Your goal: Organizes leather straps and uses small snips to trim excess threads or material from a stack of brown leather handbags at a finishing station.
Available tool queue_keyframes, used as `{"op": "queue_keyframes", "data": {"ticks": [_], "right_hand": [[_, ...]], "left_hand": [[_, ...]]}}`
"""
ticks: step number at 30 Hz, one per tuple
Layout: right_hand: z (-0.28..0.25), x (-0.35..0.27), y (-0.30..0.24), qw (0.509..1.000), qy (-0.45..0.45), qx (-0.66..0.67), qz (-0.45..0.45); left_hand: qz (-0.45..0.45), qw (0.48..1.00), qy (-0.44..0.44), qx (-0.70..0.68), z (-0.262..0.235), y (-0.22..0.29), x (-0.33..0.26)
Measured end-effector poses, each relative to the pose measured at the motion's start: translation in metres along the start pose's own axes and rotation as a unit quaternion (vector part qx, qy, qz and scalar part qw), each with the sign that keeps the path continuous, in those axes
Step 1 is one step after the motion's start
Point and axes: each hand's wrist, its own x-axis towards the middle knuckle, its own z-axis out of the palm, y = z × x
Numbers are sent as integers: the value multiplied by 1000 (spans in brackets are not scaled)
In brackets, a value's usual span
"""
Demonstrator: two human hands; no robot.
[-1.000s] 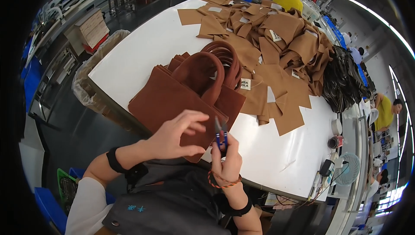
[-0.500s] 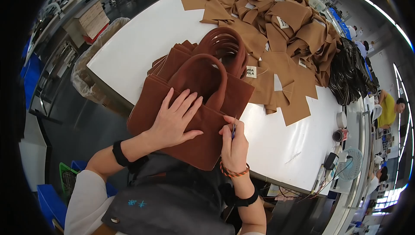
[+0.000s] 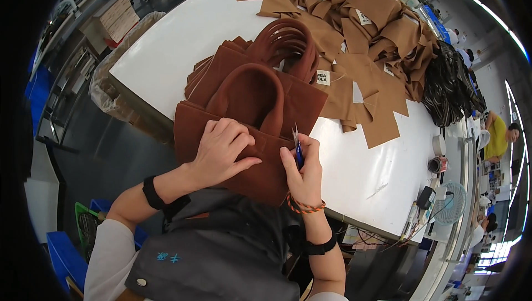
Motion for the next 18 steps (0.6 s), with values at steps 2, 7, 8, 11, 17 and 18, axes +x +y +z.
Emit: {"op": "queue_keyframes", "data": {"ticks": [2,7,8,11,17,18], "right_hand": [[-3,-3,3,999,5,37,-15],[-13,-13,-2,999,28,25,-21],[-16,-14,-4,999,29,25,-21],[-24,-14,-7,996,-5,-64,-62],[-23,-11,-5,981,28,-132,-137],[-24,-11,-4,981,28,-132,-136]], "left_hand": [[-37,997,-39,-47,1,3,2],[-49,993,-52,-92,5,7,7],[-35,994,-50,-93,6,8,7],[-63,987,-52,-138,6,8,6],[-249,894,-45,-371,10,12,11],[-249,893,-46,-371,10,10,12]]}}
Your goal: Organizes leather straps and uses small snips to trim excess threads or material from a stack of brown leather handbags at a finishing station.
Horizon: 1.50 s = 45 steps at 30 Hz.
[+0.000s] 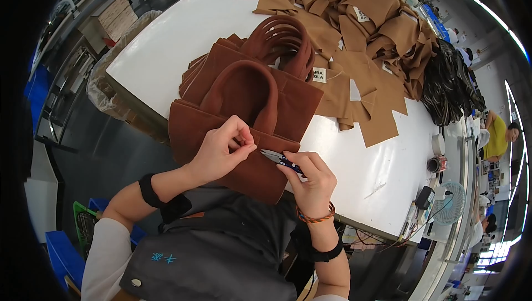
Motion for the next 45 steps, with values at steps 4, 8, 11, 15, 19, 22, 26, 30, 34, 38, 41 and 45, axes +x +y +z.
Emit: {"op": "queue_keyframes", "data": {"ticks": [4,8,11,15,19,22,26,30,34,38,41,45], "right_hand": [[0,5,-8,994,0,-93,-58],[2,9,-13,983,13,-145,-109],[1,11,-16,974,17,-177,-142],[2,11,-15,971,14,-183,-154],[3,12,-15,967,9,-194,-163],[2,12,-13,968,6,-192,-164],[2,11,-9,985,28,-132,-104],[4,17,-11,985,36,-134,-101],[5,19,-11,982,36,-149,-106],[5,20,-9,979,38,-157,-121],[5,22,-11,970,44,-192,-142],[7,23,-16,965,37,-209,-152]], "left_hand": [[-18,999,-18,-28,-3,-3,2],[-21,999,-30,-29,-4,-3,2],[-23,999,-26,-30,-3,-1,2],[-16,999,-26,-29,-3,-3,1],[-12,999,-22,-23,-2,-2,0],[-19,999,-20,-21,-2,0,-1],[13,999,21,-24,-3,-1,0],[19,996,43,-72,-3,-1,6],[-21,974,21,-223,-1,-9,13],[-34,964,13,-264,0,-10,15],[-36,967,8,-254,0,-9,16],[-55,970,-1,-235,-3,-5,14]]}}
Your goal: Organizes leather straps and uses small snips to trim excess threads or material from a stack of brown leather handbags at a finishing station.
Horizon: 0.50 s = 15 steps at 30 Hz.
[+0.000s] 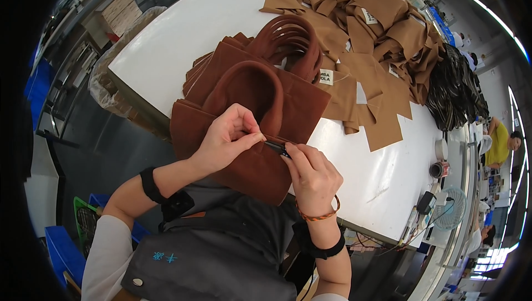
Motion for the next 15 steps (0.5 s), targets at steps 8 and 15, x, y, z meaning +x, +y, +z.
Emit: {"op": "queue_keyframes", "data": {"ticks": [8,15], "right_hand": [[-4,-1,-2,980,-5,156,121],[14,5,-30,919,-55,325,216]], "left_hand": [[129,966,177,137,-31,26,2],[268,762,228,543,-114,28,-6]]}}
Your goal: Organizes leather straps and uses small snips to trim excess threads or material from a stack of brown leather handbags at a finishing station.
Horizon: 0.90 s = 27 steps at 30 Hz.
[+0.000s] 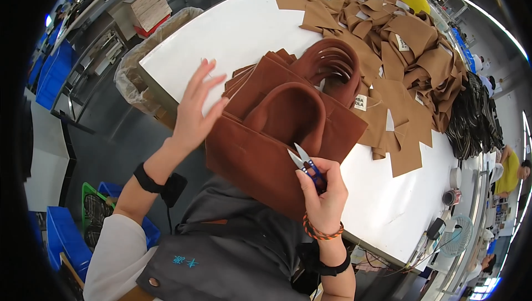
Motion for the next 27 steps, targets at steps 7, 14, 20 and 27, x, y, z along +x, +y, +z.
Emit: {"op": "queue_keyframes", "data": {"ticks": [7,14,20,27], "right_hand": [[29,6,-7,999,-37,-17,-25],[33,6,-6,999,-32,-15,-6],[38,8,-6,999,-42,-7,1],[41,8,-5,999,-47,-16,-8]], "left_hand": [[29,988,-146,-38,-1,9,-32],[47,995,-79,-28,-16,20,-26],[34,977,-194,-87,-12,26,-31],[-5,971,-182,-153,-6,28,-34]]}}
